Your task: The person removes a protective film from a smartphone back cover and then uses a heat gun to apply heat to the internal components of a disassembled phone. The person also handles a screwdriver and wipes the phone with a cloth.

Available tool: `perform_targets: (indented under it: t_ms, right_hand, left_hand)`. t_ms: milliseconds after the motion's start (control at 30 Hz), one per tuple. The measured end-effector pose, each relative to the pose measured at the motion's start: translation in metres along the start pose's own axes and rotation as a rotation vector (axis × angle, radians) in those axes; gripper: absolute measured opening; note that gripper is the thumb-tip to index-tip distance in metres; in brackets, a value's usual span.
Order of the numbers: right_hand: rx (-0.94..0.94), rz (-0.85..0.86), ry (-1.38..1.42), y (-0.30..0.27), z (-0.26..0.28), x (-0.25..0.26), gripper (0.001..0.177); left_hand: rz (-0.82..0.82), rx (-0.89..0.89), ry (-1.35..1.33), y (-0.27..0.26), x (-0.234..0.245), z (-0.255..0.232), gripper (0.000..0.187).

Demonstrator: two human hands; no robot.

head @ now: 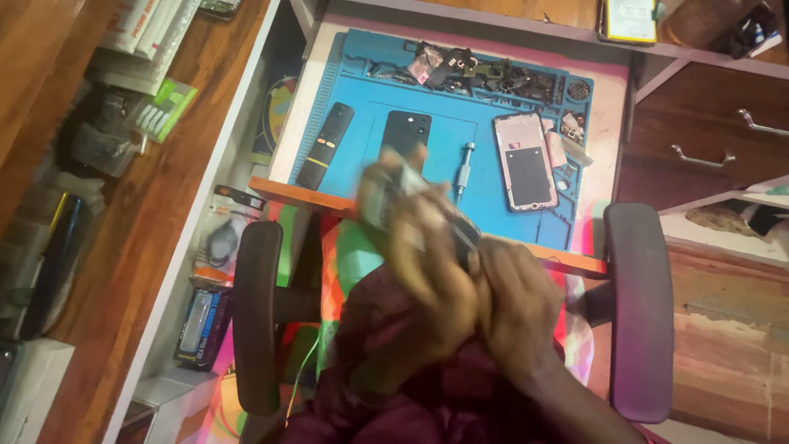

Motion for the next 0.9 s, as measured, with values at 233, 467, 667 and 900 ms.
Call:
perform_targets:
  t_ms: [233, 467, 667, 900]
  right_hand:
    - [-0.19, 0.18, 0.231, -0.008, 0.006, -0.02, 0.01]
    - [-0.276, 0.132, 0.465, 0.031, -0.003, 0.005, 0.024]
    - [0.02, 0.095, 0.254, 0.041, -0.006, 0.012, 0.021]
    - [-0.21, 0.184, 0.219, 0.03, -0.051, 0.036, 0.012]
  left_hand:
    - [0.063, -0.043, 0.049, 0.058, 0.055, -0.018, 0.021]
    - [0.494, 0.182, 0.189, 0.023, 0.05, -0.001, 0.018]
    - [0.623, 0.225, 0.155, -0.002, 0.044, 0.006, 0.019]
    - [0.683, 0.418, 0.107, -0.007, 0.043, 0.022, 0.019]
Point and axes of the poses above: each hand's wrist, its own y-axis towards the middle knuckle, its own x-axis out of the back of the hand, z = x × y, the point moved 3 cm from there along y, towards the middle knuckle, and after that the axes turned 13 degrees about -y, right-handed, at the moved point
